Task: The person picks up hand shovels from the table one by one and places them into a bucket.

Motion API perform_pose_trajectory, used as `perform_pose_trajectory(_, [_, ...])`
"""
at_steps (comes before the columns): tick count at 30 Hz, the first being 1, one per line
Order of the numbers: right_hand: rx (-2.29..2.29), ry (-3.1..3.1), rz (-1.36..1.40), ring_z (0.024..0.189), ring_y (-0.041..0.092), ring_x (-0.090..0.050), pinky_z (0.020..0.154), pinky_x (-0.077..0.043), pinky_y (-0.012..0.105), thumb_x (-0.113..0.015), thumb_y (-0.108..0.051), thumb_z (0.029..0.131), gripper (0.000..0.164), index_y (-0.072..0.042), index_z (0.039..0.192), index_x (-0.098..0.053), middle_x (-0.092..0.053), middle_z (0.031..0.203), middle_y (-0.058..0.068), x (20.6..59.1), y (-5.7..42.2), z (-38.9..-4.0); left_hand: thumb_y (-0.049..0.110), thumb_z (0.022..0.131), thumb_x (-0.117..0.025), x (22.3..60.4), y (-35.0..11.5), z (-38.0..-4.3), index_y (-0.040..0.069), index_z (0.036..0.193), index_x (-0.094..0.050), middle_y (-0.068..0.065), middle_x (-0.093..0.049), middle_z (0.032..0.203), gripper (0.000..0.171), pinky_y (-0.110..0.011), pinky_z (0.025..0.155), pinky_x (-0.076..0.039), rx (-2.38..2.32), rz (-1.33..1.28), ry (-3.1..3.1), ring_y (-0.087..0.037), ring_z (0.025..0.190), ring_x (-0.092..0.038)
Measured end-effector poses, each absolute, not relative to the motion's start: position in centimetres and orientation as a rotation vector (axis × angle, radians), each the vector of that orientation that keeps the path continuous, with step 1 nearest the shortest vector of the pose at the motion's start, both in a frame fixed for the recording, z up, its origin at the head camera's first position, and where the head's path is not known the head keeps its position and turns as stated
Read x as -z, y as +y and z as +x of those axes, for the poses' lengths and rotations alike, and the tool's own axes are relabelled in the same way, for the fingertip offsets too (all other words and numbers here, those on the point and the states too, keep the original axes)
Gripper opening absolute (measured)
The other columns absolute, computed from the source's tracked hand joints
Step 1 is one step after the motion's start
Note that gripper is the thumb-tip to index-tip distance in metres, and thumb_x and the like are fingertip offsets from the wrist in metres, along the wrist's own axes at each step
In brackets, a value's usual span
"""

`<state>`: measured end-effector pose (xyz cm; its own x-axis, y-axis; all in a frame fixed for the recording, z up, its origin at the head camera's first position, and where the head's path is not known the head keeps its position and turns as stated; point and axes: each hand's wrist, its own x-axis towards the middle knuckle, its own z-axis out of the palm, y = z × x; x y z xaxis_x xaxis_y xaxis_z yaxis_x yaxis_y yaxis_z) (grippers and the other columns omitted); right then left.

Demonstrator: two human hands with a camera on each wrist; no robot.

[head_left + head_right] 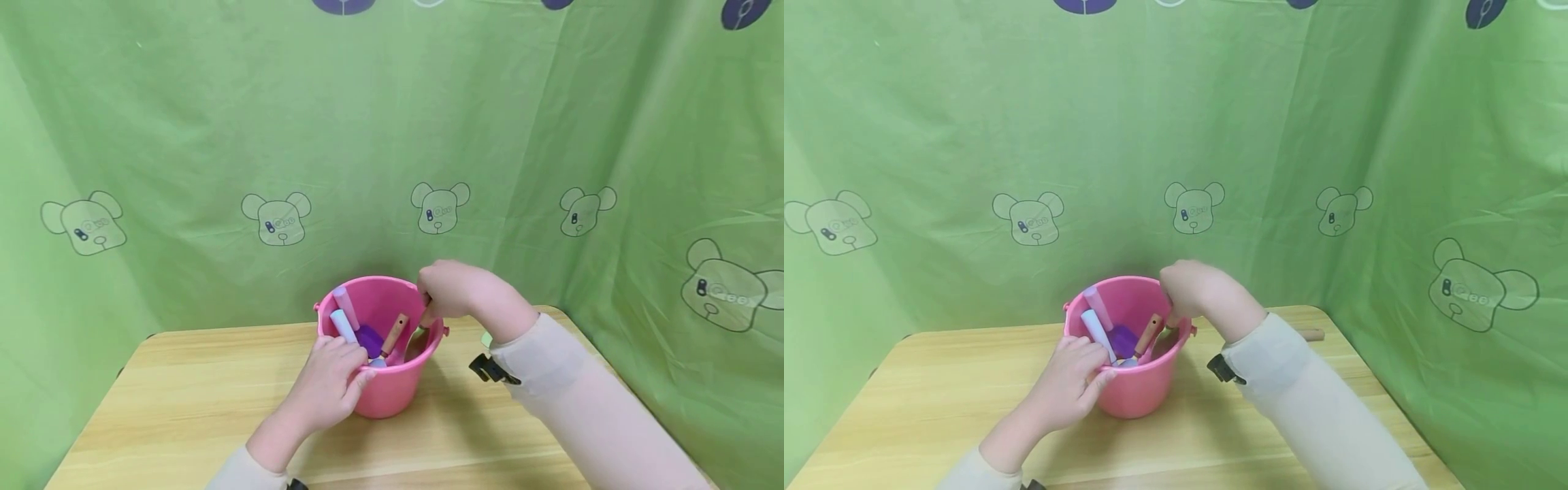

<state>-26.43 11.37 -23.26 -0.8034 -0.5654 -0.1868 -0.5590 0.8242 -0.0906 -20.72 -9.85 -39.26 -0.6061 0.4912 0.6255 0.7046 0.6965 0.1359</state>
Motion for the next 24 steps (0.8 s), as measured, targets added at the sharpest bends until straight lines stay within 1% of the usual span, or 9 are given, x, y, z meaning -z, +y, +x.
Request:
perform_pose_trajectory(4, [0.006, 2.792, -0.859, 0.048, 0.01, -0.054, 0.048, -0.043, 0.025, -0.074, -0.013, 0.071, 0.012, -0.01, 0.065, -0.064, -0.062, 0.059, 0.002, 23.8, 10.7, -26.3, 0.034, 0.092, -0.05, 39.3, -9.8, -20.7, 0.023, 0.078, -0.049, 0.014, -0.042, 0.071, 0.019, -0.031, 0.078, -0.028, 0.509, -0.915, -2.348, -0.008, 0.074, -0.039])
perform_pose_trajectory(6, [-0.002, 2.779, -0.838, 0.048, 0.013, -0.058, 0.048, -0.046, 0.026, -0.073, -0.012, 0.071, 0.011, -0.009, 0.065, -0.064, -0.064, 0.06, 0.004, 24.1, 10.5, -26.3, 0.034, 0.092, -0.05, 39.3, -9.8, -20.7, 0.023, 0.077, -0.049, 0.014, -0.041, 0.07, 0.019, -0.031, 0.078, -0.029, 0.508, -0.915, -2.347, -0.008, 0.074, -0.038])
perform_pose_trajectory(10, [0.006, 2.77, -0.797, 0.049, 0.019, -0.063, 0.045, -0.048, 0.026, -0.073, -0.011, 0.072, 0.013, -0.008, 0.064, -0.063, -0.064, 0.062, 0.006, 24.7, 9.9, -26.3, 0.034, 0.092, -0.05, 39.2, -9.8, -20.7, 0.023, 0.077, -0.049, 0.014, -0.041, 0.07, 0.019, -0.031, 0.077, -0.029, 0.51, -0.913, -2.343, -0.008, 0.073, -0.039])
perform_pose_trajectory(12, [0.001, 2.773, -0.793, 0.05, 0.02, -0.063, 0.044, -0.048, 0.026, -0.074, -0.012, 0.072, 0.015, -0.009, 0.063, -0.062, -0.062, 0.062, 0.005, 25.0, 9.6, -26.3, 0.035, 0.092, -0.049, 39.2, -9.9, -20.7, 0.023, 0.077, -0.049, 0.014, -0.042, 0.071, 0.019, -0.031, 0.077, -0.028, 0.509, -0.912, -2.344, -0.008, 0.073, -0.038])
perform_pose_trajectory(16, [-0.053, 2.776, -0.804, 0.047, 0.018, -0.06, 0.042, -0.048, 0.026, -0.076, -0.015, 0.071, 0.017, -0.011, 0.063, -0.061, -0.058, 0.06, 0.0, 25.5, 9.1, -26.3, 0.038, 0.093, -0.047, 39.2, -9.9, -20.8, 0.023, 0.077, -0.049, 0.014, -0.042, 0.071, 0.022, -0.031, 0.077, -0.028, 0.506, -0.915, -2.338, -0.007, 0.073, -0.038])
perform_pose_trajectory(20, [-0.094, 2.763, -0.815, 0.05, 0.015, -0.057, 0.045, -0.048, 0.027, -0.077, -0.016, 0.071, 0.017, -0.011, 0.064, -0.063, -0.057, 0.058, -0.001, 26.0, 8.8, -26.4, 0.037, 0.092, -0.048, 39.2, -9.8, -20.8, 0.023, 0.077, -0.048, 0.014, -0.041, 0.07, 0.021, -0.032, 0.076, -0.029, 0.502, -0.921, -2.313, -0.008, 0.072, -0.039])
perform_pose_trajectory(24, [-0.106, 2.745, -0.809, 0.054, 0.013, -0.055, 0.05, -0.048, 0.026, -0.077, -0.019, 0.072, 0.017, -0.011, 0.063, -0.066, -0.06, 0.059, -0.002, 26.5, 8.7, -26.7, 0.034, 0.09, -0.053, 39.3, -9.8, -20.8, 0.023, 0.076, -0.047, 0.014, -0.04, 0.07, 0.018, -0.031, 0.076, -0.029, 0.502, -0.918, -2.309, -0.008, 0.072, -0.039])
